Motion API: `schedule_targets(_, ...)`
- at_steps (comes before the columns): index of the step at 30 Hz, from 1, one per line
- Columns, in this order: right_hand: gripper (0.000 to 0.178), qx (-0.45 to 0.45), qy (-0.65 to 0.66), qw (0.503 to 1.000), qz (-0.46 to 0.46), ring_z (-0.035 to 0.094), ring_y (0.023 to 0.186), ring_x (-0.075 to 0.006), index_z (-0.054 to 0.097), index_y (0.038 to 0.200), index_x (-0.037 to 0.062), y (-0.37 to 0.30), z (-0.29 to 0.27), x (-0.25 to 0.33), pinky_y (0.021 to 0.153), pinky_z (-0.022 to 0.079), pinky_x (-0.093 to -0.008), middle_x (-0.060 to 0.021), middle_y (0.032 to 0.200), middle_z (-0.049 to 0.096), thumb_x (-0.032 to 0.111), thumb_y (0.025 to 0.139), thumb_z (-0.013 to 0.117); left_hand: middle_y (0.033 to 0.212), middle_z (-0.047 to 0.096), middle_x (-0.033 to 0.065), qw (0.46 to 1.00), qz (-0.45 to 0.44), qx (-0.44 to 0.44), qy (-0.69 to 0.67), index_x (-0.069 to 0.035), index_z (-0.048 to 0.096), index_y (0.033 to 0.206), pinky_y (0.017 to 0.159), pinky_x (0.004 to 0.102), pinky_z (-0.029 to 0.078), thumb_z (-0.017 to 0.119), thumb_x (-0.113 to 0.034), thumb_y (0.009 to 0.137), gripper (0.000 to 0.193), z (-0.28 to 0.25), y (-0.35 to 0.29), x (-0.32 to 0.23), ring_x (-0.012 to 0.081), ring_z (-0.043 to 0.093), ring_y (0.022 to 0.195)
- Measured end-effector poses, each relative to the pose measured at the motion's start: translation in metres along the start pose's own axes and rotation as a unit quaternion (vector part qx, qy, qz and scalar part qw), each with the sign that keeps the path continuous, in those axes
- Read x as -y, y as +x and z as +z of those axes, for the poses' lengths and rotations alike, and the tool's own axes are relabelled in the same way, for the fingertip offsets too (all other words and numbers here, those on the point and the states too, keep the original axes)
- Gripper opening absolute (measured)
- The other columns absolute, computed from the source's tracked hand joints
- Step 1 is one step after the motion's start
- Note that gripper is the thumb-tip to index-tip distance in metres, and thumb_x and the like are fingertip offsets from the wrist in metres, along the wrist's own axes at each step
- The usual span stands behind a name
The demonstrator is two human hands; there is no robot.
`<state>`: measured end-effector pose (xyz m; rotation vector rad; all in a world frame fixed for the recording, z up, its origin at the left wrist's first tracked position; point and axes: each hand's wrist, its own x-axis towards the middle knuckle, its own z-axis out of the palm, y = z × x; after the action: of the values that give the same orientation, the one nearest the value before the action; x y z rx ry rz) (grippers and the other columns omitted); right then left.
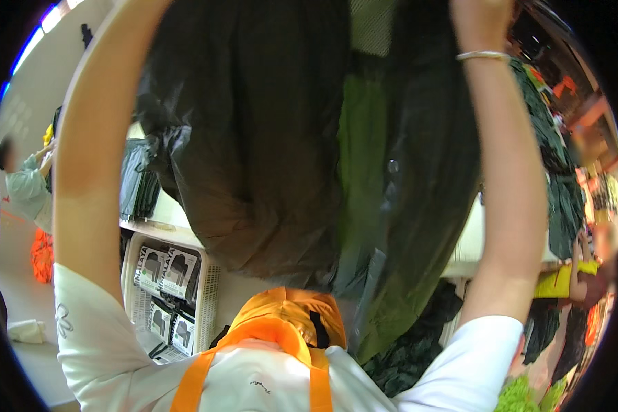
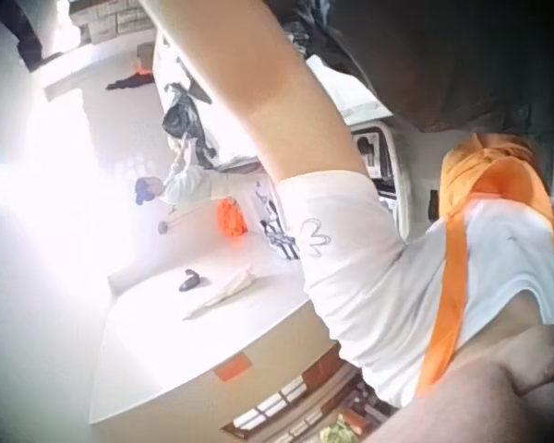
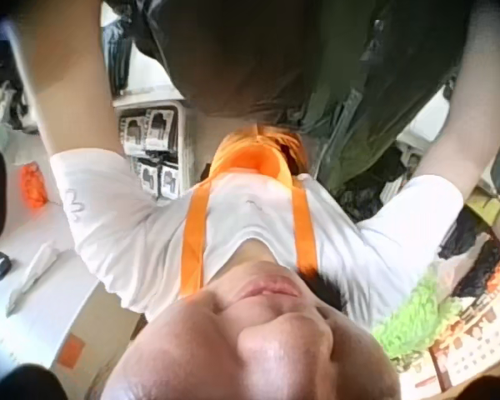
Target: The person folds a dark green jacket on a white table. They smooth the fabric, fold the sleeves inward, fold the jacket in half, then fold it again into a compact rectangle. The folded jacket is placed into a white plastic basket.
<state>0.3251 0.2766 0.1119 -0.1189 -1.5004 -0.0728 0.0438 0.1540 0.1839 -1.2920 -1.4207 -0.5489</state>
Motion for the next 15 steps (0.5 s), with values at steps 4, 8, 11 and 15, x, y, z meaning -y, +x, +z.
schedule_targets(4, 0.057, 0.176, -0.042, 0.940, 0.288, 0.049, 0.117, -0.0317, 0.031, 0.136, -0.0021, -0.146, 0.053, -0.088, 0.099, 0.038, -0.0355, -0.0225, 0.127, 0.049, 0.017, 0.087, 0.052, 0.139, 0.037, 0.0204, 0.984, -0.108, 0.134, -0.047, -0.007, 0.034, 0.134, 0.103, 0.0428, 0.032, 0.071, -0.024, 0.068, 0.078, 0.170, -0.121, -0.047, 0.0346, 0.036, 0.128)
schedule_targets(8, 0.074, 0.500, -0.007, 0.712, 0.493, 0.032, 0.132, -0.0391, 0.013, 0.146, 0.0017, -0.287, 0.025, -0.067, 0.109, 0.028, -0.0360, -0.0298, 0.145, 0.025, 0.027, 0.089, 0.054, 0.147, 0.025, 0.0220, 0.926, -0.081, 0.309, -0.199, -0.003, 0.020, 0.145, 0.110, 0.0510, 0.019, 0.065, -0.030, 0.078, 0.085, 0.141, -0.303, -0.136, 0.0361, 0.026, 0.135)
schedule_targets(11, 0.068, 0.604, -0.078, 0.710, 0.354, 0.019, 0.137, -0.0430, 0.027, 0.143, 0.0055, -0.357, -0.040, 0.016, 0.108, 0.017, -0.0563, -0.0274, 0.147, 0.020, 0.028, 0.086, 0.058, 0.150, 0.023, 0.0170, 0.802, -0.158, 0.525, -0.238, -0.010, 0.028, 0.144, 0.109, 0.0561, 0.015, 0.068, -0.041, 0.075, 0.085, 0.030, -0.416, -0.167, 0.0364, 0.021, 0.138)
schedule_targets(15, 0.072, 0.673, -0.178, 0.602, 0.392, 0.012, 0.139, -0.0423, 0.027, 0.144, 0.0079, -0.387, -0.109, 0.108, 0.109, 0.011, -0.0588, -0.0230, 0.151, 0.014, 0.032, 0.085, 0.059, 0.151, 0.022, 0.0138, 0.732, -0.214, 0.618, -0.191, -0.012, 0.034, 0.142, 0.108, 0.0586, 0.011, 0.063, -0.049, 0.078, 0.079, -0.020, -0.501, -0.189, 0.0364, 0.017, 0.139)
